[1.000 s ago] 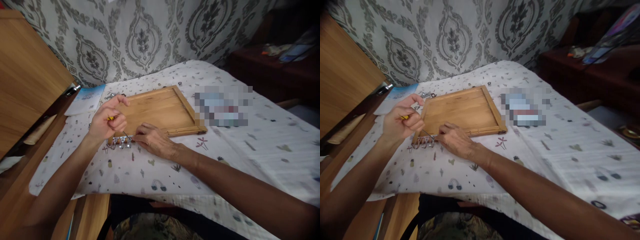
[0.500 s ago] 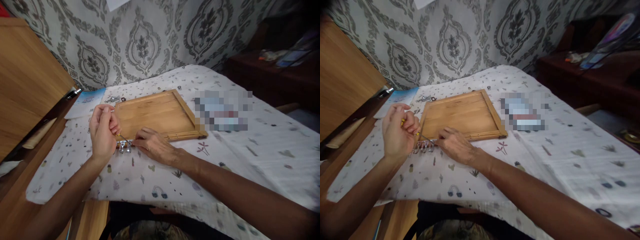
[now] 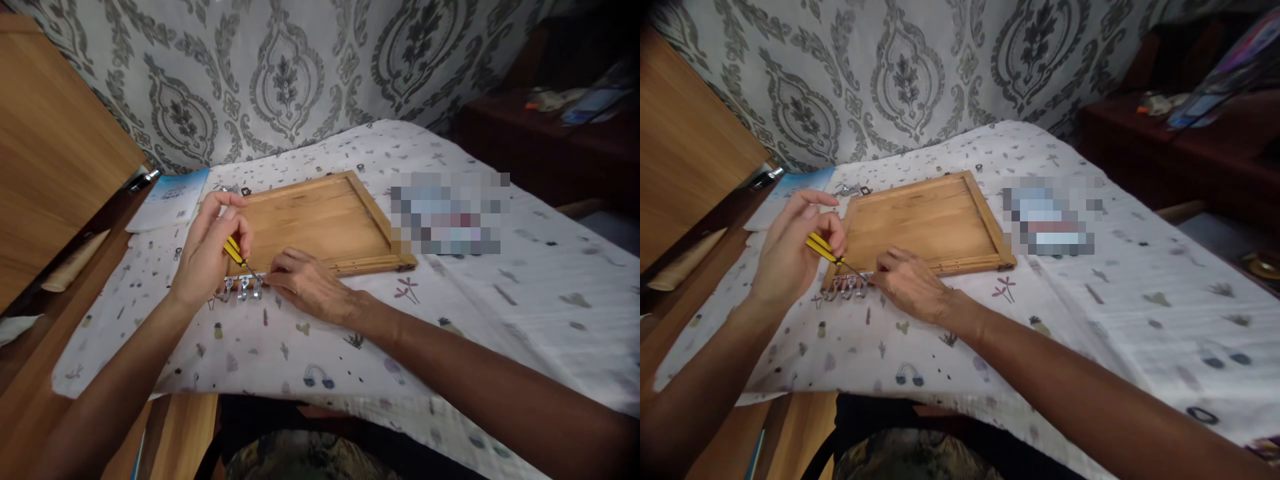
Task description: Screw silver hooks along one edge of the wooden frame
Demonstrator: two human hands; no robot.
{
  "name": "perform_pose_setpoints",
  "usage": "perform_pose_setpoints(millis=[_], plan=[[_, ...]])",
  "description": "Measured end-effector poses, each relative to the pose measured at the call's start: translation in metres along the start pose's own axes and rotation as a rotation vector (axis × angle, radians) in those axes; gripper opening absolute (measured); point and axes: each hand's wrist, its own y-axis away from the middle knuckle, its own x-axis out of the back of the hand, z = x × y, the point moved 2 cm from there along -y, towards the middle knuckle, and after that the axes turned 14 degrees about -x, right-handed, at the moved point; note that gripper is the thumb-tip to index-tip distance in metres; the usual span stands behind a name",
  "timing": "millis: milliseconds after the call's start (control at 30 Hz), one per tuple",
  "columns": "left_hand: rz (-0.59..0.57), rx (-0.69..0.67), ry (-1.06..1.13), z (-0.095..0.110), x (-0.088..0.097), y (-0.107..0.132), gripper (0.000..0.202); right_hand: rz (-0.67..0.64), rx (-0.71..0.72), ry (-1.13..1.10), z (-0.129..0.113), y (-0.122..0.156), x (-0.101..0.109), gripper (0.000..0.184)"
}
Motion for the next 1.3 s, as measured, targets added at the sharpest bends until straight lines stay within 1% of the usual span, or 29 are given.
perform_pose_setpoints(millis=[67,100,200,267,367,433,467,600,633,667,700,767,833,900,933,1000,1067,1100,1167,1233,1300], plan=[[0.052,-0.03,-0.078,0.004,-0.001,0.003,0.018,0.001,0.001,-0.002,0.0,0.0,0.0,0.022],[0.089,-0.022,-0.066,0.006,-0.002,0.003,0.019,0.003,0.001,0.002,0.0,0.0,-0.001,0.022],[0.206,0.045,0.065,0.007,-0.007,0.004,0.012,0.015,0.004,0.018,0.0,0.001,-0.002,0.022],[0.261,0.07,0.112,0.006,-0.012,0.003,0.012,0.021,0.003,0.019,0.0,0.001,-0.002,0.02],[0.303,0.033,0.116,0.002,-0.018,0.0,0.018,0.023,0.001,0.014,0.0,0.001,-0.001,0.02],[0.258,-0.004,0.133,0.0,-0.021,-0.003,0.022,0.013,0.006,0.007,0.0,0.001,-0.001,0.021],[0.203,-0.015,0.152,-0.001,-0.021,-0.005,0.023,0.009,0.006,0.002,0.0,0.001,-0.001,0.022],[-0.14,0.036,0.272,-0.005,-0.013,-0.013,0.015,0.003,0.004,-0.003,0.0,0.0,-0.001,0.022],[-0.205,0.053,0.302,-0.006,-0.009,-0.014,0.012,0.005,0.003,-0.002,0.0,0.001,-0.001,0.022],[-0.244,0.067,0.321,-0.006,-0.006,-0.015,0.009,0.008,0.003,-0.003,0.0,0.001,-0.002,0.022],[-0.256,0.076,0.323,-0.006,-0.003,-0.016,0.008,0.012,0.002,-0.005,0.001,0.001,-0.002,0.022],[-0.215,0.073,0.257,-0.007,0.002,-0.017,0.009,0.025,0.001,-0.011,0.001,0.001,-0.003,0.023],[-0.138,0.025,0.099,-0.007,0.005,-0.017,0.016,0.033,0.006,-0.015,0.001,0.0,-0.003,0.024],[-0.034,-0.057,-0.055,-0.006,0.004,-0.014,0.022,0.034,0.012,-0.012,0.001,0.0,-0.003,0.023],[0.031,-0.087,-0.091,-0.005,0.002,-0.012,0.023,0.034,0.013,-0.01,0.001,0.0,-0.003,0.023],[0.151,-0.098,-0.053,-0.003,-0.002,-0.008,0.023,0.037,0.01,-0.006,0.001,0.001,-0.003,0.021],[0.237,-0.087,0.049,-0.003,-0.007,-0.004,0.026,0.043,0.01,-0.003,0.001,0.001,-0.003,0.02],[0.254,-0.087,0.088,-0.003,-0.01,-0.003,0.028,0.045,0.011,-0.001,0.001,0.001,-0.004,0.02],[0.245,-0.091,0.135,-0.003,-0.012,-0.004,0.033,0.049,0.015,0.004,0.002,0.001,-0.004,0.02],[0.182,-0.077,0.172,-0.004,-0.012,-0.007,0.034,0.052,0.016,0.004,0.002,0.001,-0.004,0.021],[0.071,-0.044,0.22,-0.006,-0.009,-0.012,0.034,0.051,0.018,0.002,0.001,0.001,-0.003,0.022]])
